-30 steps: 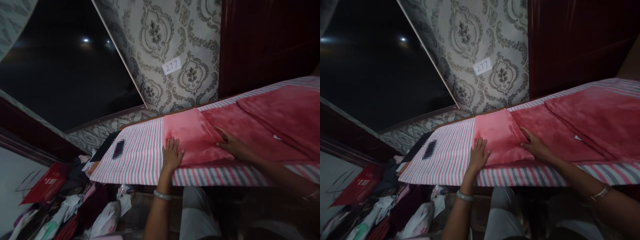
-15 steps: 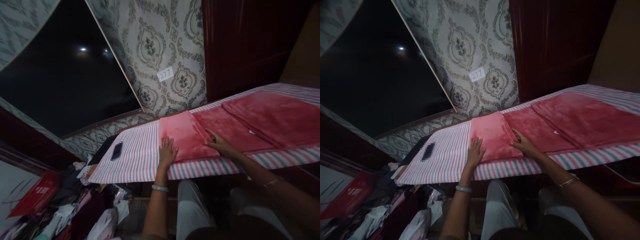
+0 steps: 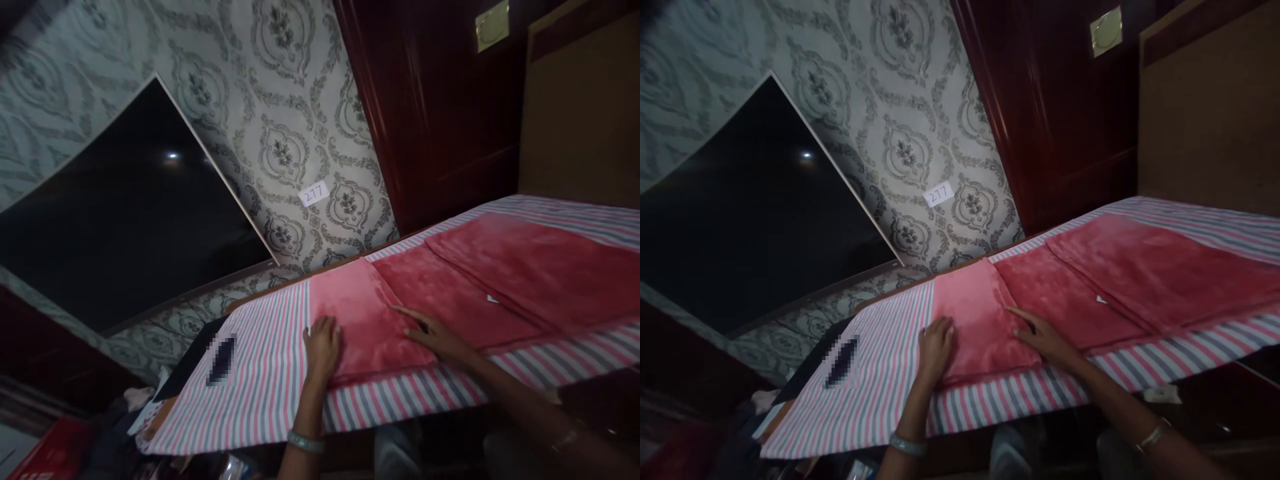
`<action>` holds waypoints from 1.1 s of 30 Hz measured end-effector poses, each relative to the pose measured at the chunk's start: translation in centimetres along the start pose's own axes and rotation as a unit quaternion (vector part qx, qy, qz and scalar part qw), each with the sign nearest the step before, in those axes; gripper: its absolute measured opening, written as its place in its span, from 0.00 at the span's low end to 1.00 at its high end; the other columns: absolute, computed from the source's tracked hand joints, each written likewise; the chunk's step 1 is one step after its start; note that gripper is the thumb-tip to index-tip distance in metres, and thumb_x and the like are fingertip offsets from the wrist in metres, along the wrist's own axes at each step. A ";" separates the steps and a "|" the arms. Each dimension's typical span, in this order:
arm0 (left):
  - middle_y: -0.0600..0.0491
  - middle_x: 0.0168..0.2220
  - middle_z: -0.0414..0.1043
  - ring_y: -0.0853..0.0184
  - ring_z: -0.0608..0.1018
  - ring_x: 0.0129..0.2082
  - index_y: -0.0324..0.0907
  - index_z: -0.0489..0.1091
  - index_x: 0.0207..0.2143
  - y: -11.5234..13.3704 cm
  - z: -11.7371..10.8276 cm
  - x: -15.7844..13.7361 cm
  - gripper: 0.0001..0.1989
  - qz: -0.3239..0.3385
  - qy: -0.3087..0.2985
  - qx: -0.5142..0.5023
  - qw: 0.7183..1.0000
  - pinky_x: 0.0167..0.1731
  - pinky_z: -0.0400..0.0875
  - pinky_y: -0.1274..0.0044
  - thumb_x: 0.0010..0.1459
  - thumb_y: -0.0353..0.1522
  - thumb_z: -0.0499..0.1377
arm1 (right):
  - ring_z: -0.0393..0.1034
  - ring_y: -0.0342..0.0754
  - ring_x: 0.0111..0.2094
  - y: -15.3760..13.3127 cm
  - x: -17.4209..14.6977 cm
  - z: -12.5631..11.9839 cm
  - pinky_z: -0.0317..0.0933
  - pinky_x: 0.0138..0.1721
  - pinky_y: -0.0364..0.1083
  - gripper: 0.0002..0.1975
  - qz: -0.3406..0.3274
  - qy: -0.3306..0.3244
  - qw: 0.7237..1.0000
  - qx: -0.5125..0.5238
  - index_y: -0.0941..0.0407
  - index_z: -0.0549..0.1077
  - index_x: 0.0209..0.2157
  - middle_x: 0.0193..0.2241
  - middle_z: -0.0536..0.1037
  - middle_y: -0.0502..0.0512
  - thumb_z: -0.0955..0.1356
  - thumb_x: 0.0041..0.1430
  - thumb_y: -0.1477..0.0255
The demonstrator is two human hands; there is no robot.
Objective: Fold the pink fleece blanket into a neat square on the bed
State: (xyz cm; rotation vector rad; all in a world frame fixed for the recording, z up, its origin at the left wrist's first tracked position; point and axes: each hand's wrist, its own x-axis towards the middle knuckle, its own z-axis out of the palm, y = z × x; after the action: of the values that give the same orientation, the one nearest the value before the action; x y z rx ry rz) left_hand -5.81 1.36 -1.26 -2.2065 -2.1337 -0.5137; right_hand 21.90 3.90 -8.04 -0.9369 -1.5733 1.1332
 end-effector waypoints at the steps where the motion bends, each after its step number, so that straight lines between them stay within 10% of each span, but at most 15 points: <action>1: 0.44 0.62 0.73 0.57 0.73 0.63 0.43 0.72 0.59 0.4 -0.4 1.5 0.21 0.010 0.015 -0.010 1.000 0.67 0.57 0.57 0.70 0.33 0.48 | 0.67 0.63 0.61 0.0 -0.1 0.0 0.59 0.63 0.63 0.46 0.001 -0.003 1.000 -0.006 0.58 0.69 0.65 0.62 0.71 0.64 0.69 0.54 0.43; 7: 0.43 0.63 0.72 0.62 0.73 0.63 0.39 0.71 0.60 4.8 -0.2 14.0 0.21 0.035 -0.039 -0.068 0.996 0.63 0.64 0.72 0.68 0.29 0.51 | 0.66 0.62 0.62 0.0 -0.6 0.0 0.57 0.65 0.61 0.42 0.022 -0.018 0.999 -0.025 0.56 0.73 0.62 0.61 0.73 0.63 0.65 0.56 0.42; 15: 0.39 0.55 0.77 0.54 0.76 0.59 0.38 0.76 0.51 7.0 5.6 25.4 0.15 -0.035 -0.107 -0.077 0.991 0.60 0.65 0.58 0.69 0.35 0.56 | 0.66 0.61 0.63 0.2 -1.1 0.4 0.57 0.65 0.61 0.38 0.062 -0.036 0.997 -0.031 0.53 0.73 0.62 0.61 0.72 0.60 0.63 0.58 0.45; 23: 0.52 0.32 0.78 0.66 0.77 0.35 0.38 0.77 0.36 6.4 8.5 29.2 0.10 -0.002 -0.120 -0.174 0.977 0.38 0.71 0.75 0.64 0.35 0.59 | 0.62 0.61 0.66 0.8 -2.3 1.3 0.55 0.67 0.63 0.35 0.095 -0.027 0.995 -0.020 0.47 0.75 0.61 0.63 0.70 0.55 0.62 0.59 0.46; 33: 0.54 0.28 0.75 0.67 0.74 0.33 0.38 0.75 0.31 7.4 11.0 27.8 0.09 0.034 -0.074 -0.158 0.984 0.39 0.69 0.76 0.62 0.29 0.57 | 0.66 0.60 0.63 1.4 -2.9 1.1 0.59 0.65 0.62 0.34 0.096 -0.009 0.994 -0.051 0.48 0.75 0.61 0.61 0.72 0.57 0.61 0.60 0.48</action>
State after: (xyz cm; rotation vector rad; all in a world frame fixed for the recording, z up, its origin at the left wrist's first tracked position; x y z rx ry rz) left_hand 3.97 30.52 -3.08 -2.5467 -2.1659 -0.7559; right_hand 21.63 1.29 -10.32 -1.1686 -1.5939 1.2060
